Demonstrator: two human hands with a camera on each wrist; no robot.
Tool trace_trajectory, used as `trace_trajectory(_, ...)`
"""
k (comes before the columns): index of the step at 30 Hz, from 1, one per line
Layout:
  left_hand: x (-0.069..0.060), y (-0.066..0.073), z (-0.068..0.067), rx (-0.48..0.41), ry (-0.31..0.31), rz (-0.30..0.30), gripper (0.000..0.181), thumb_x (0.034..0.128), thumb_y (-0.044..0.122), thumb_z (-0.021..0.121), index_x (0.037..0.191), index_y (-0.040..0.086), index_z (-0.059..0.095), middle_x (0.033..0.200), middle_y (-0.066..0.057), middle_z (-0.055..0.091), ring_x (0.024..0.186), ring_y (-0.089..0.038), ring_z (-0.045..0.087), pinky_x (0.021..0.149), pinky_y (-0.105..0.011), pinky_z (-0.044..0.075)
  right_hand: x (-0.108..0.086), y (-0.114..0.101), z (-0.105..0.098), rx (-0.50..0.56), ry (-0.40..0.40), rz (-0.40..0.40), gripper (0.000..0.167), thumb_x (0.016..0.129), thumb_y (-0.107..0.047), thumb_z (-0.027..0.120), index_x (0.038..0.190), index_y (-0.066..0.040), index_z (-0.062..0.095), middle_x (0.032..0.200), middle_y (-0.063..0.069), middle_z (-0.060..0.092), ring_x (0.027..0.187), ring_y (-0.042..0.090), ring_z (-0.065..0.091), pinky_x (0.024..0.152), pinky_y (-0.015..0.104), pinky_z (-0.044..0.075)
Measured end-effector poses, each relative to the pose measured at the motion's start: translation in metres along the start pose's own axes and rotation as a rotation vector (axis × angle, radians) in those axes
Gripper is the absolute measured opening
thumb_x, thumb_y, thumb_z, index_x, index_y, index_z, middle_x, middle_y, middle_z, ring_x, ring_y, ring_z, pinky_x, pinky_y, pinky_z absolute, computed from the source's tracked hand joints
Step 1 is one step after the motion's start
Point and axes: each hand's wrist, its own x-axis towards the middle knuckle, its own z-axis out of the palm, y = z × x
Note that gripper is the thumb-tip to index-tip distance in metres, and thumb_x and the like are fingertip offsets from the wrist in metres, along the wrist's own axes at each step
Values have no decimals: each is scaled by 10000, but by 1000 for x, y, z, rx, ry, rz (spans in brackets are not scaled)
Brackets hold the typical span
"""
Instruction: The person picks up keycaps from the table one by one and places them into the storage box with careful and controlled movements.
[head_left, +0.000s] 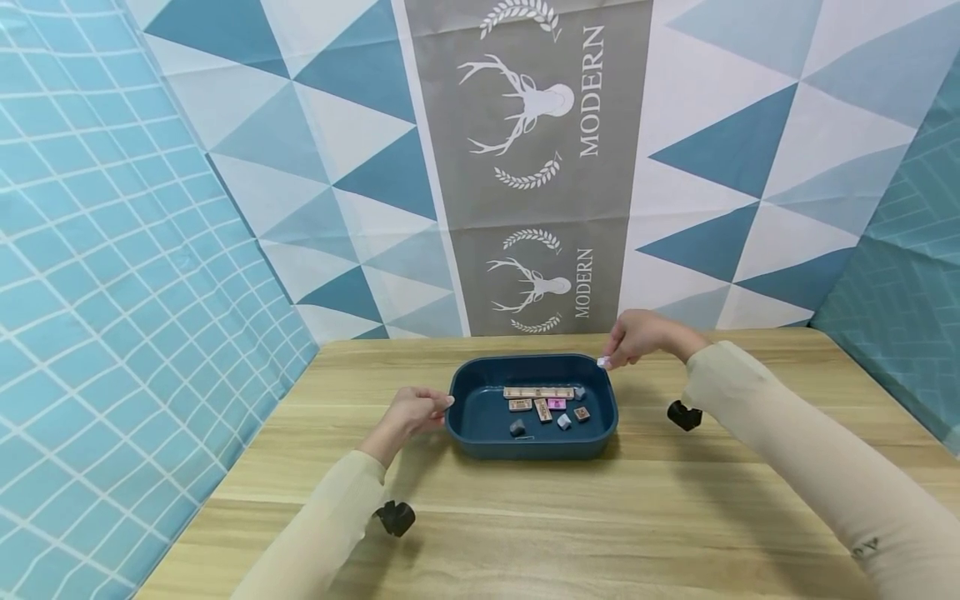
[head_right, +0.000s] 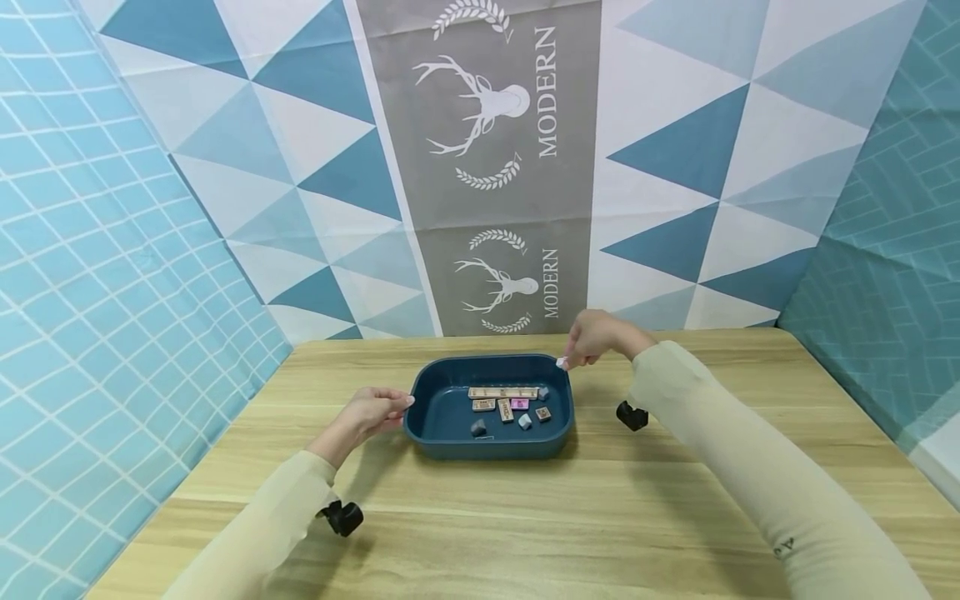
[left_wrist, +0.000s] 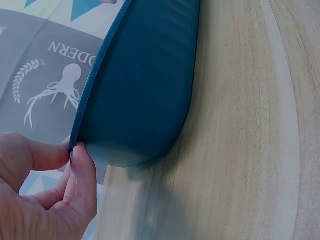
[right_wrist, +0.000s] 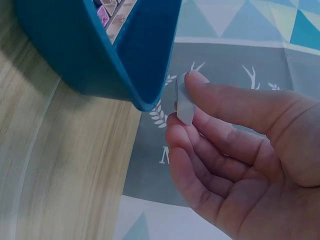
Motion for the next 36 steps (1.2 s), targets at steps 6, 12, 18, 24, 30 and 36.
trace_trajectory(6,0,1,-1,-2,-1,4,223,920,52,622,1090,-92,626,841,-43,595,693,-92,575,676,-212,571,3,-11,2,-2,-18,-2,150,849,-193,735,866,-44,735,793,21,674,690,137,555,739,323,569)
trace_trajectory(12,-1,0,-2,32,-1,8,247,920,69,627,1106,-95,631,905,-71,602,735,-109,580,745,-259,590,10,-21,8,-7,-27,-4,129,846,-179,737,873,-52,737,817,33,692,701,131,566,716,296,572)
trace_trajectory(18,-1,-1,-4,35,7,4,244,923,77,626,1106,-83,639,957,-85,608,762,-112,586,805,-300,595,16,-30,11,-17,-46,-8,100,845,-144,732,872,-48,736,821,34,695,713,130,566,678,245,560)
trace_trajectory(24,-1,1,-3,27,-2,20,252,915,70,633,1109,-90,634,910,-63,610,732,-96,581,719,-234,587,16,-32,15,-11,-65,0,97,841,-145,739,869,-52,738,822,40,702,715,145,599,733,293,587)
trace_trajectory(30,-1,-1,-1,26,-3,23,247,906,68,643,1099,-85,634,883,-50,611,713,-82,582,685,-207,573,21,-34,23,-36,-60,13,89,823,-149,757,851,-65,741,856,41,718,724,117,640,731,274,591)
trace_trajectory(36,-2,0,0,23,5,22,240,905,71,644,1090,-82,638,895,-55,611,716,-81,587,663,-195,568,26,-44,27,-59,-58,4,103,825,-163,758,843,-63,740,865,52,716,728,120,643,722,266,594)
